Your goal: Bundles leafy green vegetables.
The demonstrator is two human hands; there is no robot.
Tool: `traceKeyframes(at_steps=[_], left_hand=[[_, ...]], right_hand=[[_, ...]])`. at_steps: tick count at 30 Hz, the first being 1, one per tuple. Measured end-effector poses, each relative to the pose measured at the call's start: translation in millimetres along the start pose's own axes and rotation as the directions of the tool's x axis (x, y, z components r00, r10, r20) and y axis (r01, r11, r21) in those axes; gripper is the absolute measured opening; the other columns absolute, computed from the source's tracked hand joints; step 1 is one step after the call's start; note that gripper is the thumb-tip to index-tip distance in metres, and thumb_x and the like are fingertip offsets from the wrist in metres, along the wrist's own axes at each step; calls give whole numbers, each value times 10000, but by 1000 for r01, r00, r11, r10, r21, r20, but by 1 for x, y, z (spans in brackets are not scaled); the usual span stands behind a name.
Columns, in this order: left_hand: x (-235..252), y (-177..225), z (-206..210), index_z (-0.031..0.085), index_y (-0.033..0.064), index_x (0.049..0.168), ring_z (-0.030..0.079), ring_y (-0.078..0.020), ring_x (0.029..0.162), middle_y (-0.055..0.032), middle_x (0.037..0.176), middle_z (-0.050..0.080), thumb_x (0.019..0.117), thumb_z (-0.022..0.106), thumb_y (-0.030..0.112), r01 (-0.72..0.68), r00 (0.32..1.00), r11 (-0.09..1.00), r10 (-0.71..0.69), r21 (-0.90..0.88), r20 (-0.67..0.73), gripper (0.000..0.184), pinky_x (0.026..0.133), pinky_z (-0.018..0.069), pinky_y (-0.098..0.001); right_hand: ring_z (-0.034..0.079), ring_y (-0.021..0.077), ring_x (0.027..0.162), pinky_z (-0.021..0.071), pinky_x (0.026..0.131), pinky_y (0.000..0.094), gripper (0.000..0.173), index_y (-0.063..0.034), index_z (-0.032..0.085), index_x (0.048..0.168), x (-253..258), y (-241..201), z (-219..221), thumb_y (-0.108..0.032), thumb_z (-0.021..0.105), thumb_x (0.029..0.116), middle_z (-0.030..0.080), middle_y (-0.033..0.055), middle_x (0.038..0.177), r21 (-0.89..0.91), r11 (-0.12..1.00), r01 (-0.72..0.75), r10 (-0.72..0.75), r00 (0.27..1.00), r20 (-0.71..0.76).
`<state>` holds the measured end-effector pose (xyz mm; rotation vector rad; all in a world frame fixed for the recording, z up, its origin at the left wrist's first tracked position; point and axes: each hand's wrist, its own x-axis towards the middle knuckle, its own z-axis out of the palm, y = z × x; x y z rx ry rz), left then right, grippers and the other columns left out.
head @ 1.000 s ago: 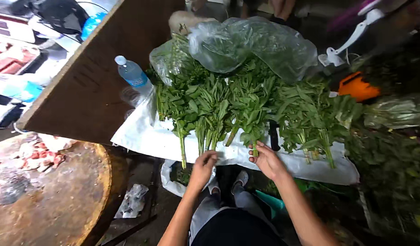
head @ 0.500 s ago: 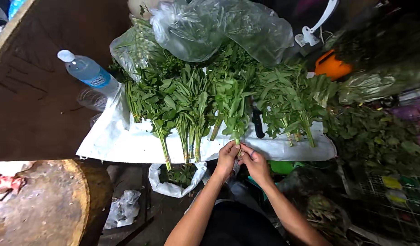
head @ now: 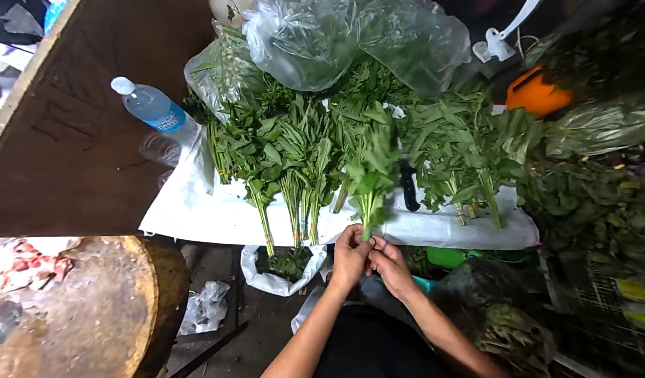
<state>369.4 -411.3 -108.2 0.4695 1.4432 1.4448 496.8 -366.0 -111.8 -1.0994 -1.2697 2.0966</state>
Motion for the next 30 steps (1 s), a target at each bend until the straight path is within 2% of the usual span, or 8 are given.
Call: traceKeyframes(at_steps=[4,6,9,13,16,23,25,30], left_hand=[[-15,30,-4,629,-19,1196,697,-134,829,-70,965,717,965,667,111,-122,982,992,116,30,152,268,764,605,-310],[-9,26,-14,653,-2,1214,684,-104,883,-44,1007,722,1045,554,171,-86,960,996,78,17,268,261,820,584,-290],[-1,7,-25,683,17,1185,623,-60,799,-28,1004,715,1067,497,160,20,951,1000,-12,-22,308,263,721,521,-229],[-1,-9,-31,688,-12,1134,680,-108,853,-70,1008,730,1017,588,102,61,971,998,-52,-33,234,191,773,572,-275],[-6,-12,-34,681,-26,1139,688,-120,864,-67,971,727,993,619,81,7,980,1000,-5,-10,200,191,806,581,-295],[-29,11,-34,619,-60,1215,730,-184,773,-79,877,733,995,613,36,-45,982,998,53,-52,179,240,750,637,-361],[-31,12,-33,611,-64,1213,737,-197,749,-98,883,737,990,616,20,1,989,995,13,-97,148,238,726,647,-370],[-27,-9,-31,610,-56,1211,728,-208,742,-144,1002,718,978,643,11,237,970,965,-229,-117,77,245,680,646,-361]], right_hand=[[650,107,652,560,571,273,231,-63,658,1162,-7,-18,-1,-105,537,970,719,56,904,301,953,-48,2,988,151],[624,97,616,535,554,262,255,-104,643,1172,-2,-17,-3,-135,531,944,709,47,883,391,904,-176,95,971,218],[595,101,602,507,540,253,286,-103,607,1189,1,-5,-3,-140,429,968,690,56,904,410,863,-296,210,947,242],[692,171,698,595,631,331,294,19,605,1211,-3,-3,-8,-138,427,1037,718,90,881,-4,963,-269,269,962,41],[672,141,714,587,644,305,265,18,672,1179,-7,-16,-12,-147,553,1009,710,74,921,-340,934,-111,75,990,-115],[664,68,777,586,692,221,220,18,702,1156,-1,-57,5,-77,590,992,708,53,981,-416,856,305,-311,949,56],[669,76,789,588,704,226,237,5,700,1183,5,-59,14,-102,597,998,708,58,993,-431,855,287,-277,957,87],[674,96,743,581,678,257,301,-28,662,1261,28,-37,23,-202,576,1030,715,59,986,-518,855,-15,-12,999,-49]])
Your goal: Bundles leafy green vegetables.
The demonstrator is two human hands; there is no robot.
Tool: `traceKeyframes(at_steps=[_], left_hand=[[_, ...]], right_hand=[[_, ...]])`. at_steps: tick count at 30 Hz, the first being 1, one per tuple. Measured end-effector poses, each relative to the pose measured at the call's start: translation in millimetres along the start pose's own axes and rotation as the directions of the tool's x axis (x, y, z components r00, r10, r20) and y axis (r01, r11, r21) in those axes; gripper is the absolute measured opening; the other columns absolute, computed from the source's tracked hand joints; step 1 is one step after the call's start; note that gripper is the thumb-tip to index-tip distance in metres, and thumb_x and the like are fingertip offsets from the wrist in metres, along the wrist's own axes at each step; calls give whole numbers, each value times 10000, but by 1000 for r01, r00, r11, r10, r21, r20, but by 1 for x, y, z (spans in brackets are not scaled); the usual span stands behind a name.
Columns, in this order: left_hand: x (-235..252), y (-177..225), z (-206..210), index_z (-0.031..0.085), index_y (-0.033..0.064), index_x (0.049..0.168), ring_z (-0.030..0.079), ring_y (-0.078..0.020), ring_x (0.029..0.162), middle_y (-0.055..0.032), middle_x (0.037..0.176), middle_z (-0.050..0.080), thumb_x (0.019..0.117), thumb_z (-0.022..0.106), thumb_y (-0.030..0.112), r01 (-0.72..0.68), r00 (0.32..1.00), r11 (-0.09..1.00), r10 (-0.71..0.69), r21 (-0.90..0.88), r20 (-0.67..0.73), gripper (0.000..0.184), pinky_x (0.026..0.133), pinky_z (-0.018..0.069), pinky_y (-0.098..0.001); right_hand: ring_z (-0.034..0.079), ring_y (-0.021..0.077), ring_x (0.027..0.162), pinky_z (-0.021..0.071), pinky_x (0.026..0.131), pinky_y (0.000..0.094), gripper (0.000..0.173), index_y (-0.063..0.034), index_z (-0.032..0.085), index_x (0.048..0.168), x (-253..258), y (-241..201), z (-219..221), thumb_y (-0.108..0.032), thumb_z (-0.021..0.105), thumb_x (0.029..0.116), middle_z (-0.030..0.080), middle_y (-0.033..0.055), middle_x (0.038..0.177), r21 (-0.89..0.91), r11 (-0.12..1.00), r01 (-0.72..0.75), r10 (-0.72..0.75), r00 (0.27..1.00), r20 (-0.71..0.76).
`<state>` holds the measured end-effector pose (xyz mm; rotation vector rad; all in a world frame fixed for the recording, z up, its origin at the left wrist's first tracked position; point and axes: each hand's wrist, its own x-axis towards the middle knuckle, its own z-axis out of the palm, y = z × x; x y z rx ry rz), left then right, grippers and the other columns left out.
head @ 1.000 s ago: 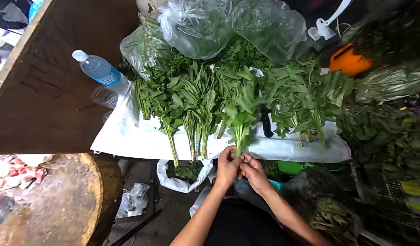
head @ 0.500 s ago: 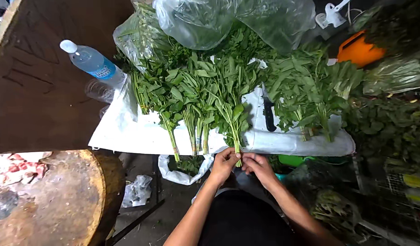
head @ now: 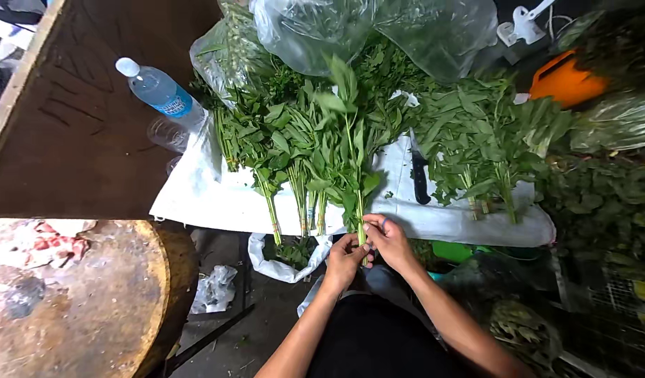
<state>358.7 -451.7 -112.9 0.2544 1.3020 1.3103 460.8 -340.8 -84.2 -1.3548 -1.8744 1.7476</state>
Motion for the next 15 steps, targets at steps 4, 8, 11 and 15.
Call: traceKeyframes(at_steps=[4,8,11,15], left_hand=[[-1,-19,4,614,-52,1186,726,-208,746,-137,984,708,972,649,4,56,998,998,-56,-12,-18,224,684,645,-360],[-3,-29,6,628,-46,1175,722,-192,769,-99,910,702,959,669,27,4,999,998,-2,55,-39,232,728,641,-359],[-7,-30,7,666,-14,1141,705,-130,788,-52,889,718,959,683,86,-131,987,970,146,204,-61,208,774,613,-311],[-9,-21,15,699,-3,1051,681,-89,817,-42,907,710,949,701,110,-401,900,865,433,301,-48,152,785,588,-270]], right_hand=[[643,123,618,572,574,283,256,-12,635,1200,11,9,7,-201,589,1034,671,71,859,3,991,-135,135,987,-84],[656,139,623,580,564,297,328,-8,592,1243,15,8,1,-208,661,993,683,84,904,-39,973,-229,227,973,-51],[675,155,624,599,565,304,315,13,598,1206,10,-3,-7,-169,698,969,693,96,882,50,980,-194,196,980,-40],[688,140,668,608,593,282,245,18,636,1143,-7,-34,-18,-85,684,925,706,73,890,145,989,13,0,996,-85]])
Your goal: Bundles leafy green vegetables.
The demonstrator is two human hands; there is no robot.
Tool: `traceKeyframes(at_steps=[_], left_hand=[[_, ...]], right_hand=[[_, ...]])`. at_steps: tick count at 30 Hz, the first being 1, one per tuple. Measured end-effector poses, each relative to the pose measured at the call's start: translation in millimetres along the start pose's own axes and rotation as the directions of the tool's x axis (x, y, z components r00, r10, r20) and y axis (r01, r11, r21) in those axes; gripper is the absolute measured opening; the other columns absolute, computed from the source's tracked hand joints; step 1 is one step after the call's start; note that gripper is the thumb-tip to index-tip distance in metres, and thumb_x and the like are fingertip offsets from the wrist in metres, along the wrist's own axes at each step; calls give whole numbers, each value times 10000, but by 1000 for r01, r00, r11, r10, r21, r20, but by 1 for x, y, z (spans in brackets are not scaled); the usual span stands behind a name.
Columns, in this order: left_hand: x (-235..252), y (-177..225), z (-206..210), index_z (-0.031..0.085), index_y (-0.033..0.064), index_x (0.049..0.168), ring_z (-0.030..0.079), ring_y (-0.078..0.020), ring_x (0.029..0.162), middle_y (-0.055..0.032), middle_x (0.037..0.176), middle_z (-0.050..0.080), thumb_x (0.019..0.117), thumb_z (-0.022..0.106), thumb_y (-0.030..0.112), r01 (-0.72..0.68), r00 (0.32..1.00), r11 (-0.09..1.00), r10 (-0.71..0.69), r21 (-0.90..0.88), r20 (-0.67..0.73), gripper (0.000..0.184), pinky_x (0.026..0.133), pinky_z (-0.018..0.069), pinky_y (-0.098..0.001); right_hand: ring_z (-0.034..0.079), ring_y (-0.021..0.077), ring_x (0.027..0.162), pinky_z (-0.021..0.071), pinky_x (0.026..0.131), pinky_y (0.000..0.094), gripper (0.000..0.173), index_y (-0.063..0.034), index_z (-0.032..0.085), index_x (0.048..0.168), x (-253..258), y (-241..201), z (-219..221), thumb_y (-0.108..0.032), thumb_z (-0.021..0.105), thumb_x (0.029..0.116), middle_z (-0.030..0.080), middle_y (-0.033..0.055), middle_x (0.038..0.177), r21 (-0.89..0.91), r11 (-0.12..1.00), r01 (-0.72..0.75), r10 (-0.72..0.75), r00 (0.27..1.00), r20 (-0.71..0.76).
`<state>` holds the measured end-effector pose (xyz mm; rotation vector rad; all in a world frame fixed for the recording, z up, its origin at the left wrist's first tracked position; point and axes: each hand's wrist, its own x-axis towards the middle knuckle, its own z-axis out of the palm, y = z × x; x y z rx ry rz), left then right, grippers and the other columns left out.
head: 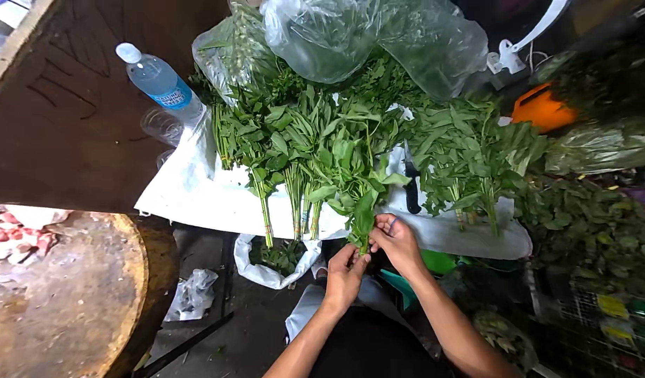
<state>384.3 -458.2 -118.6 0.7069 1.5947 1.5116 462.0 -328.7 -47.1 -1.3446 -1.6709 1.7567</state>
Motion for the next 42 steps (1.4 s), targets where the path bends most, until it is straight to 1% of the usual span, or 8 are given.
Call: traceKeyframes(at_steps=[4,6,8,10,14,23,29,42], left_hand=[[11,14,6,721,-55,1051,715,-127,952,-123,1023,735,946,699,61,-427,894,900,435,88,-112,157,878,608,-292],[18,24,8,715,-43,1072,709,-128,1001,-119,1063,733,950,692,55,-505,848,860,511,76,-142,158,912,600,-296],[24,29,12,708,-29,1103,704,-126,1032,-106,1089,731,946,690,59,-511,847,859,511,44,-148,180,939,592,-304],[25,31,17,701,-38,1104,708,-131,979,-103,1055,727,937,693,60,-435,893,900,426,-33,-148,194,898,606,-311],[23,44,26,580,-44,1132,720,-141,814,-67,949,709,956,641,8,-87,996,943,74,-321,-52,194,774,630,-314],[25,46,13,527,-35,1155,735,-239,803,-135,1026,694,1001,568,-18,265,964,747,-187,-609,190,161,754,647,-408],[24,39,5,531,-21,1137,728,-232,787,-134,1008,692,1003,569,-19,351,936,685,-264,-638,232,140,741,641,-402],[27,42,-18,537,-30,1300,664,-146,694,-114,1004,690,1080,362,65,462,885,614,-272,-639,379,297,643,582,-290]], right_hand=[[719,117,762,635,673,270,281,40,635,1138,-12,-27,-8,27,685,861,732,57,945,59,968,245,-243,969,-41],[712,59,891,620,822,236,308,40,625,1149,-16,-38,-11,47,697,850,732,16,987,49,928,370,-369,929,-42],[698,9,899,599,849,203,264,38,648,1105,-16,-43,-14,9,695,847,735,-14,960,-28,898,438,-439,896,-70],[682,-13,855,595,812,192,220,12,666,1049,-14,-45,-13,-7,695,832,717,-36,915,-73,901,427,-433,895,-111],[703,117,716,627,654,270,282,44,639,1131,-6,-48,-4,22,668,852,711,69,917,-59,951,304,-309,942,-127],[665,123,646,574,569,250,270,42,626,1168,24,-36,-3,-41,675,915,709,77,870,-135,981,139,-141,990,-10],[649,134,627,574,575,264,333,53,603,1294,41,-38,-7,-62,631,983,702,89,876,-165,985,-43,64,990,126],[632,122,637,567,608,258,227,14,684,1148,53,-50,-7,-108,519,1051,682,64,850,-181,982,-49,105,944,314]])
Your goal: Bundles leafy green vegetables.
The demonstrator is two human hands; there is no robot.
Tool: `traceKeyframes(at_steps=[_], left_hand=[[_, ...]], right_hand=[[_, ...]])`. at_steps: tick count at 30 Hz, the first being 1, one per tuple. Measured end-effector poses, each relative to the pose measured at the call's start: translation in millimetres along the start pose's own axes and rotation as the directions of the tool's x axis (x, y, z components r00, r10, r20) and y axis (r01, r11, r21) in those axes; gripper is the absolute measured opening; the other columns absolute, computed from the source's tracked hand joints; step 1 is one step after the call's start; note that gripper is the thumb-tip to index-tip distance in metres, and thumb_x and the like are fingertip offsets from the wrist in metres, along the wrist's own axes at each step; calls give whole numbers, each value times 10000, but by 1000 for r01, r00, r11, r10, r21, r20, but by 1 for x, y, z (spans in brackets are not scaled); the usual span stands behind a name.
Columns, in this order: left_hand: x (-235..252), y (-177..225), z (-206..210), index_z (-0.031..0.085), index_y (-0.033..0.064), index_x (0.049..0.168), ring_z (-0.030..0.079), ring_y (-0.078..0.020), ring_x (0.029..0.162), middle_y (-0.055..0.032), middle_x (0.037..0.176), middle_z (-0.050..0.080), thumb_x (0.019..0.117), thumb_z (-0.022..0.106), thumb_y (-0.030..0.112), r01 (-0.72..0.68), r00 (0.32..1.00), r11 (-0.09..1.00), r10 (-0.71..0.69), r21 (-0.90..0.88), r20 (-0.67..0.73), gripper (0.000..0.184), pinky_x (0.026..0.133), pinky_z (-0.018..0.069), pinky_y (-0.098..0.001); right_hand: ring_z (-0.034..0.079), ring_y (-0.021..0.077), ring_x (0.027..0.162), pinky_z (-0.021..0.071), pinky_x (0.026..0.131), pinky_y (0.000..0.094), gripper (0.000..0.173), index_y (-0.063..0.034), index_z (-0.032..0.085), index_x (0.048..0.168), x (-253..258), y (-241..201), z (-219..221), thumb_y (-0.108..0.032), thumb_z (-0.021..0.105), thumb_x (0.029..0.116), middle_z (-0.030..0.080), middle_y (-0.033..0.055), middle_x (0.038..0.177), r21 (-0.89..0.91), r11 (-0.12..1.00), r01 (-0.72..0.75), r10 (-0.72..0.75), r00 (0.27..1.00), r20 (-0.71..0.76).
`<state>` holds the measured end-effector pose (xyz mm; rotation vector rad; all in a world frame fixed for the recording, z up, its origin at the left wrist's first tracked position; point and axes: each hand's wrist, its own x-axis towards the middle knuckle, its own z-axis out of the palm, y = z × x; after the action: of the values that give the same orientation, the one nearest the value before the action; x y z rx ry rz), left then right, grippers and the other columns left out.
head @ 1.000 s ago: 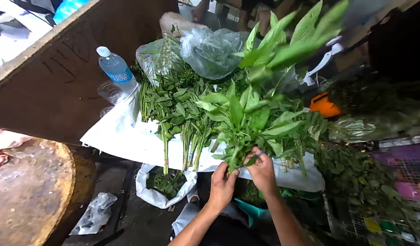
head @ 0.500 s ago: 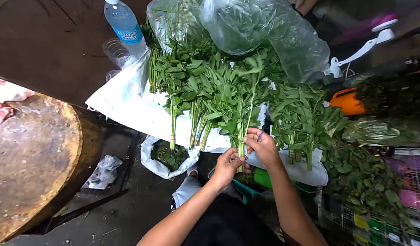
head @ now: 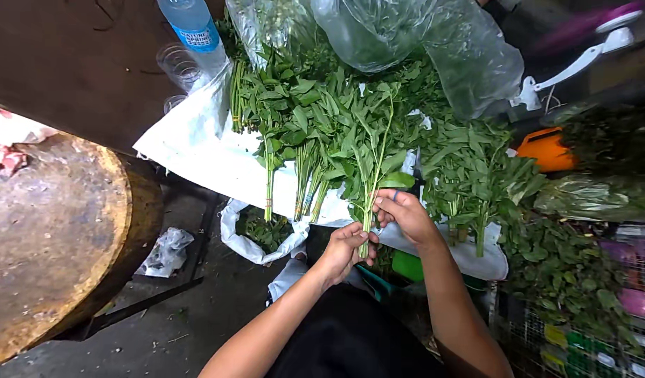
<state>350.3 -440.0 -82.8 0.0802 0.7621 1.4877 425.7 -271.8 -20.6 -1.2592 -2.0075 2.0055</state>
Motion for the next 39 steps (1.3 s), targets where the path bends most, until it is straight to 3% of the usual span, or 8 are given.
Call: traceKeyframes(at_steps=[10,16,20,23,27,30,35,39], left_hand=[[-10,-1,-4,522,-23,1288,698,-196,752,-127,1040,690,1069,388,56,-22,1000,1000,22,16,-13,268,711,618,-364],[-7,-11,28,658,-9,1122,704,-114,769,-29,881,718,1010,603,96,-253,957,730,283,635,57,163,735,622,-307],[11,0,50,509,-11,1451,733,-196,874,-96,1093,716,1071,507,139,-201,966,747,42,633,256,409,782,648,-374],[18,4,62,585,-46,1332,736,-208,872,-121,1117,708,1070,483,96,-288,950,718,132,633,282,315,779,654,-380],[29,-4,80,684,-22,1218,687,-175,996,-149,1143,685,991,602,58,-682,659,143,545,717,518,254,862,607,-327],[43,8,106,675,107,1316,638,-258,1080,-164,1191,663,972,680,174,-669,516,-213,557,713,651,351,946,536,-424],[55,63,124,746,56,1122,648,-250,1064,-137,1114,697,944,681,113,-646,355,-304,693,700,628,198,947,527,-451],[3,169,141,711,16,1130,643,-160,1125,-88,1174,677,960,701,114,-548,208,-384,798,743,565,197,989,545,-348]], right_hand=[[684,167,681,611,629,310,255,26,602,1233,-16,10,5,-109,544,1025,684,102,907,-44,999,29,-36,987,-156],[696,153,1020,592,911,336,742,-3,399,1519,-63,28,10,-288,738,923,682,121,1203,-38,999,23,-26,996,-89],[698,162,909,594,847,332,453,53,504,1427,-69,16,-30,-122,563,1014,702,135,1086,183,980,74,-30,973,-231],[720,225,839,615,814,375,401,47,479,1433,-73,8,-72,-131,445,1076,706,159,975,364,927,91,-16,979,-203],[728,273,955,600,896,419,513,-39,311,1567,-81,-2,-95,-181,411,1084,708,198,1083,483,870,100,-66,994,-87],[689,154,932,590,858,327,459,-27,438,1507,-81,-13,-91,-187,468,1078,685,108,1109,459,879,126,-110,992,-62],[732,160,861,614,813,347,478,-3,563,1374,-49,-17,-111,-301,291,1117,746,92,1027,218,956,195,-209,977,42],[683,293,998,561,906,475,382,-1,603,1339,34,70,-154,-259,520,1070,678,202,1177,-238,971,-35,-29,965,-259]])
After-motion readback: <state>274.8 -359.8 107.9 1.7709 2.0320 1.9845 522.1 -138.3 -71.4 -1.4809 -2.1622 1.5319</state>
